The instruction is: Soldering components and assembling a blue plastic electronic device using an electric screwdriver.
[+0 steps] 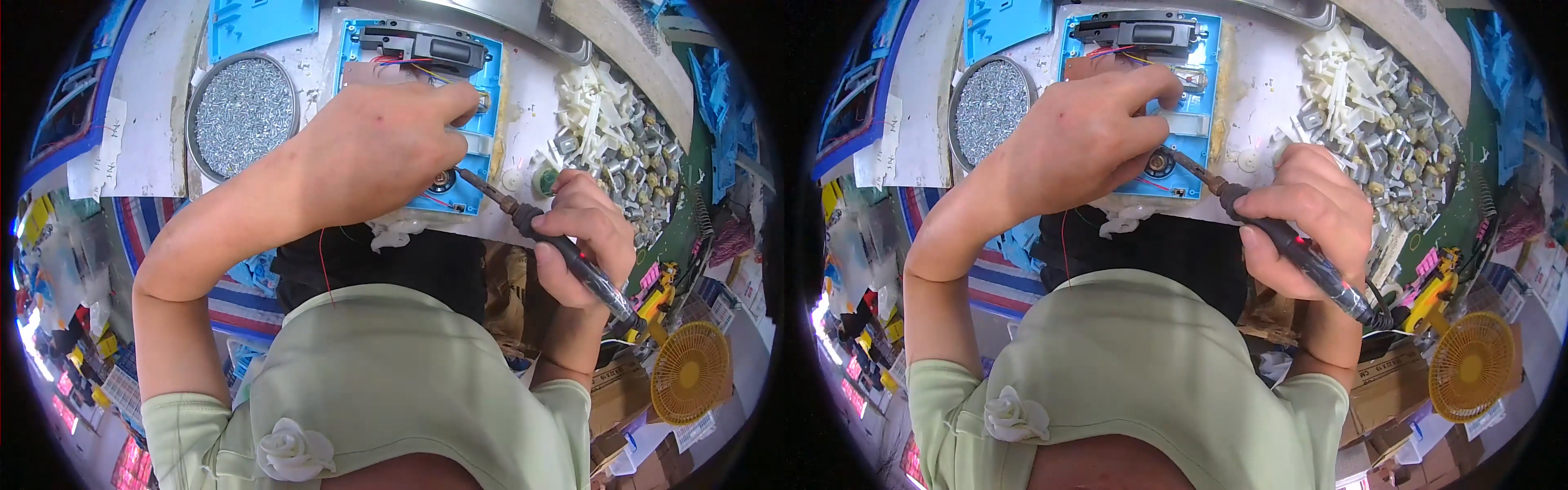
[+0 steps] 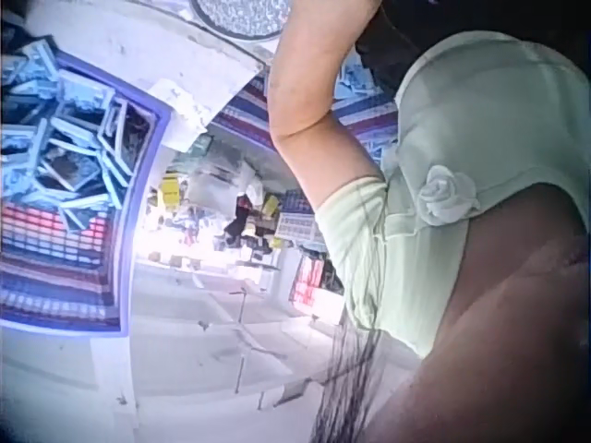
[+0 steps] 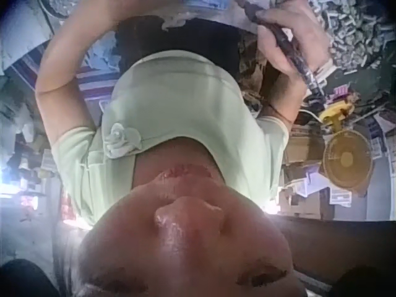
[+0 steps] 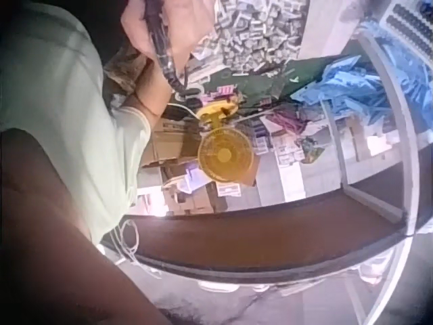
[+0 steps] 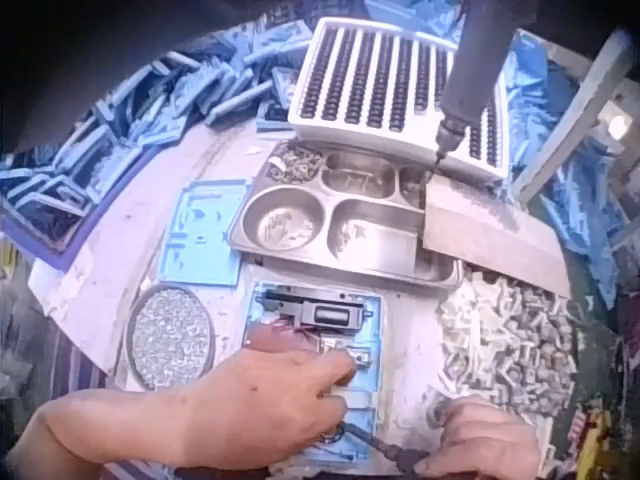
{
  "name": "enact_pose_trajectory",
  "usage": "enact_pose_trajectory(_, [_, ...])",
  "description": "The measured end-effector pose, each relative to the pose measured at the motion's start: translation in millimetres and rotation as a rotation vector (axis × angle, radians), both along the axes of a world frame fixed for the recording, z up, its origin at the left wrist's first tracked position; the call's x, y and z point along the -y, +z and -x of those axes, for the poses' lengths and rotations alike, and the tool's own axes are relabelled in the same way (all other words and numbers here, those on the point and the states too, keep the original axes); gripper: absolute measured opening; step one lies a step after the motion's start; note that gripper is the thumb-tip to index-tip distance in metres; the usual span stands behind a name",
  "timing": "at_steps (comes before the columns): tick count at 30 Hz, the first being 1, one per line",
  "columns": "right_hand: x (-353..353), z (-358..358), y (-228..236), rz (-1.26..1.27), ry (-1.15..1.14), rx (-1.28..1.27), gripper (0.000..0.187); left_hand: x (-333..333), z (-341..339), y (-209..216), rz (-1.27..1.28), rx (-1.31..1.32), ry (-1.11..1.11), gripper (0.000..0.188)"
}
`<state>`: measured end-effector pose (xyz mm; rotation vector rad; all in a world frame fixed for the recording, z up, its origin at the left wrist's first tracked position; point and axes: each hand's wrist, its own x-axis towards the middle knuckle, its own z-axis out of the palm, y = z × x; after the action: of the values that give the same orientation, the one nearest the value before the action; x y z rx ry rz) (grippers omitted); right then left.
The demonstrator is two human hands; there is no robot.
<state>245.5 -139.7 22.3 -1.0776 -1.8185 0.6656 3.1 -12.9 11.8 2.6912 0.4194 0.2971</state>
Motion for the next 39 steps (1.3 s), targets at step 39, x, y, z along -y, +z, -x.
enact_pose_trajectory(39, [37.1, -4.7, 13.2, 0.231, -0.302, -0.268, 0.020, -9.3, 10.3, -6.1, -0.054, 0.096, -0.100, 0.017])
